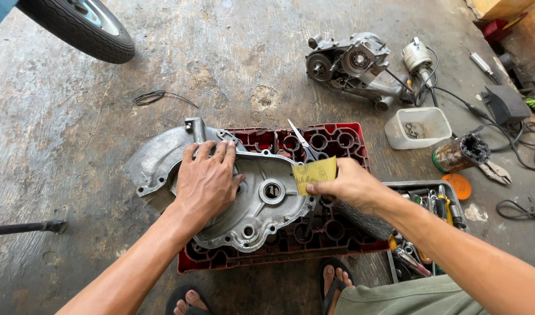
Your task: The person scrubs the interior surfaces of a disassembled engine casing using a yellow abrasive pad and a dark scouring pad. The person works on the circular bearing seats and flat mating surfaces, then flips the casing to clean the exterior.
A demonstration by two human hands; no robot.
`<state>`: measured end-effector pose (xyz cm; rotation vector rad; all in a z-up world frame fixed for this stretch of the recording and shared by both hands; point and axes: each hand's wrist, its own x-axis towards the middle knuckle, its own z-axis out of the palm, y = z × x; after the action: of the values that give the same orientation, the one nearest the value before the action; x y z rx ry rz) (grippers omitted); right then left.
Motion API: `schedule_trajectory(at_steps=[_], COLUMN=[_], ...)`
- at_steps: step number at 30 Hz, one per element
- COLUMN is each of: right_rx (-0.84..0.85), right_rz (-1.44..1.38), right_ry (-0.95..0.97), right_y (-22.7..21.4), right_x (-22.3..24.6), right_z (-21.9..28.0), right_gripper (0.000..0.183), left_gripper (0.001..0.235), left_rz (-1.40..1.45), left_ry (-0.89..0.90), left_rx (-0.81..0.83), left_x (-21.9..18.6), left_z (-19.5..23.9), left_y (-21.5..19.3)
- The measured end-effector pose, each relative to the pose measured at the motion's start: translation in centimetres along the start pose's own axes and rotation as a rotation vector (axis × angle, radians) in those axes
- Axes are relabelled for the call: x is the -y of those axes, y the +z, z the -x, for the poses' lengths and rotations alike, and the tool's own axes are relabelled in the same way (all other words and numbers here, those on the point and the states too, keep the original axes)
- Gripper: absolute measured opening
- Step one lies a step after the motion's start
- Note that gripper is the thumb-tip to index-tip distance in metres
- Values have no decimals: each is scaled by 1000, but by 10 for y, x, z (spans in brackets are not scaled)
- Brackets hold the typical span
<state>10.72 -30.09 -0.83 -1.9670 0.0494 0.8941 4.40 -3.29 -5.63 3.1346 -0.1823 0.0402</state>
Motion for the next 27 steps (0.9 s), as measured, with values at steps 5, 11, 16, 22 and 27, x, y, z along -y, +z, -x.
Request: schedule_trajectory(at_steps=[5,11,16,22,27], right_rx=[50,57,61,216,274], right_rz=[92,215,299,488,621], right_ry=[28,-39,-63,-9,12], right_y=[-4,-4,-6,-11,-10], right_x=[1,8,15,20,28], right_z=[7,2,-5,-16,-17], right_gripper=[45,36,35,49,53], left_gripper=[72,72,73,73,72], left_rz=[-17,-9,-11,-15,-15], left_ry=[-5,-8,-10,-9,0], left_rx=[18,-2,-8,-6,21], left_x=[1,0,1,-1,-1], left_z=[0,1,0,0,-2], left_y=[1,6,6,1,3])
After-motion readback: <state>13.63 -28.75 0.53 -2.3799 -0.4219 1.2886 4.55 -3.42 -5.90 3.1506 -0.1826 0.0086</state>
